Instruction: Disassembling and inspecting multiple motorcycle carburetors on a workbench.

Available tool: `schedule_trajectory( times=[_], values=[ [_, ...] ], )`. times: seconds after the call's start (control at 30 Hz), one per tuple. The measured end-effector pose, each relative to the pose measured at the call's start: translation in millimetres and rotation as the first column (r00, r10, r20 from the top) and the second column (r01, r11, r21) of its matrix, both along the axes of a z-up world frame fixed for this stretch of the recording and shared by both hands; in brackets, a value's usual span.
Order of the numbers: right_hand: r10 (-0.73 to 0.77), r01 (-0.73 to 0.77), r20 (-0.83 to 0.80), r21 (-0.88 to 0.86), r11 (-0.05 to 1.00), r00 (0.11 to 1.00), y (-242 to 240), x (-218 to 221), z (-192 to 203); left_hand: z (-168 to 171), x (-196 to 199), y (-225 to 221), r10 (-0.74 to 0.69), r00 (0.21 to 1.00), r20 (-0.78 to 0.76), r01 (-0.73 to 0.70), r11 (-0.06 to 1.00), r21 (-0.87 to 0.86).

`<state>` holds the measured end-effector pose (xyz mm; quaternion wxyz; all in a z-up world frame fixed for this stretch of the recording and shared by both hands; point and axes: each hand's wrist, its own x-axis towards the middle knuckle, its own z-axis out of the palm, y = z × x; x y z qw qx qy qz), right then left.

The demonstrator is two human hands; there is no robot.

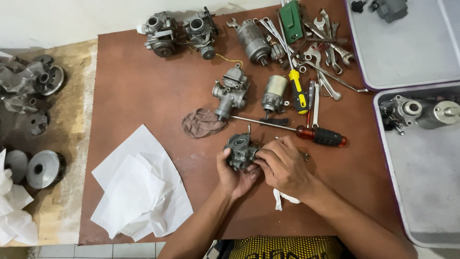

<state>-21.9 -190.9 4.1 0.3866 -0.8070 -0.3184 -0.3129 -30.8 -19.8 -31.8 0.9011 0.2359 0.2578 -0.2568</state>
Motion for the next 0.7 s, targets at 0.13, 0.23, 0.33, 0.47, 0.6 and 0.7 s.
schedule_trajectory(
  times=[0.13,0.23,0.33,0.47,0.6,0.7],
  values=[
    [-0.016,0.017,0.023,-0.045,0.999,1.000,0,-4,0,9,0,-1,0.026,0.999,-0.037,-0.026,0.999,-0.021],
    [-0.023,0.024,-0.025,0.056,0.998,0.999,-14,-7,0,11,4,7,0.064,0.998,-0.009,-0.064,0.998,-0.009],
    [-0.186,0.186,0.005,-0.031,0.982,0.983,-46,1,2,23,10,17,0.159,0.987,0.032,-0.154,0.982,-0.110],
    [-0.398,0.389,0.030,-0.288,0.875,0.917,-69,7,-7,32,14,32,0.229,0.972,0.049,-0.212,0.948,-0.239],
    [-0.465,0.448,0.052,-0.381,0.809,0.884,-68,3,-1,29,14,36,0.235,0.968,0.083,-0.199,0.930,-0.308],
    [-0.507,0.457,0.020,-0.464,0.759,0.862,-73,2,-8,23,14,37,0.215,0.972,0.095,-0.175,0.933,-0.315]
  ],
)
